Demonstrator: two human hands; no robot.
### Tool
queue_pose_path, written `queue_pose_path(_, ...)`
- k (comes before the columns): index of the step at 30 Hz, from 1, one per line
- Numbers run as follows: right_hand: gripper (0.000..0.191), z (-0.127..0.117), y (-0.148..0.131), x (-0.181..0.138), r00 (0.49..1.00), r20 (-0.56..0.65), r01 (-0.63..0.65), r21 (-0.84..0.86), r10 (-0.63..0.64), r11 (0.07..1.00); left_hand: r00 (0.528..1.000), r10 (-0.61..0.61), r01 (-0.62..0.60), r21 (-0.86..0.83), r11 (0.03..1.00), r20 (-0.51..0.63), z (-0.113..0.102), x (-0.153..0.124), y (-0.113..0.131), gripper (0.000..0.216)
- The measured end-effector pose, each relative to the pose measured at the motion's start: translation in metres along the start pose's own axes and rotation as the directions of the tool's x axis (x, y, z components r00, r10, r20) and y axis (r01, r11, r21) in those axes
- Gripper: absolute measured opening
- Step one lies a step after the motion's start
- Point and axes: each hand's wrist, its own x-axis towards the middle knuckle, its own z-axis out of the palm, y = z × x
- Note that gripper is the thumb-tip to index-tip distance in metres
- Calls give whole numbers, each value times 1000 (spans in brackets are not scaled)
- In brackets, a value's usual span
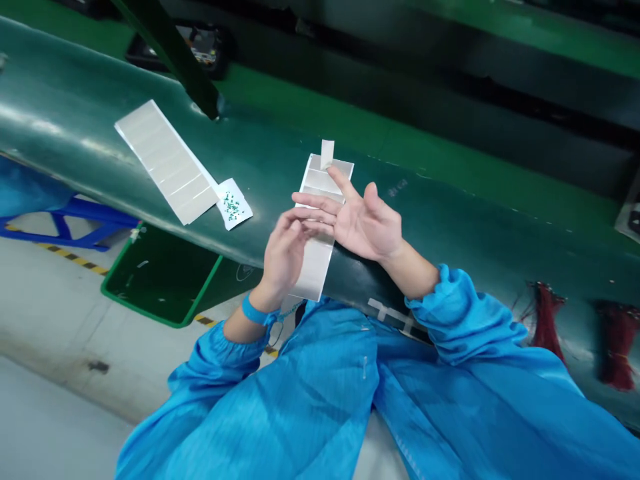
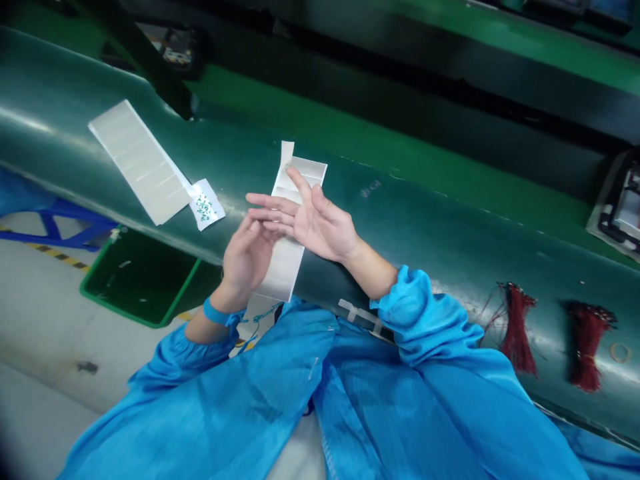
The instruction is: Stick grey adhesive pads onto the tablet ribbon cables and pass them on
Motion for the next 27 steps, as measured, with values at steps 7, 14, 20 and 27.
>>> queue_pose_path(7,87,24,15,21,988,123,-95,-5,95,995,926,-372,360,-428,829,58,-13,-15,18,48)
queue_pose_path(14,105,31,21,23,985,152,-61,-119,79,991,951,-297,307,-167,937,84,-51,-31,29,33)
queue_pose_path(20,119,43,40,26,943,295,-54,-314,152,948,999,-21,30,316,948,-30,-51,-42,38,23)
queue_pose_path(27,112,64,31,19,973,221,34,-442,72,896,886,361,-142,571,809,-291,-129,-22,38,26)
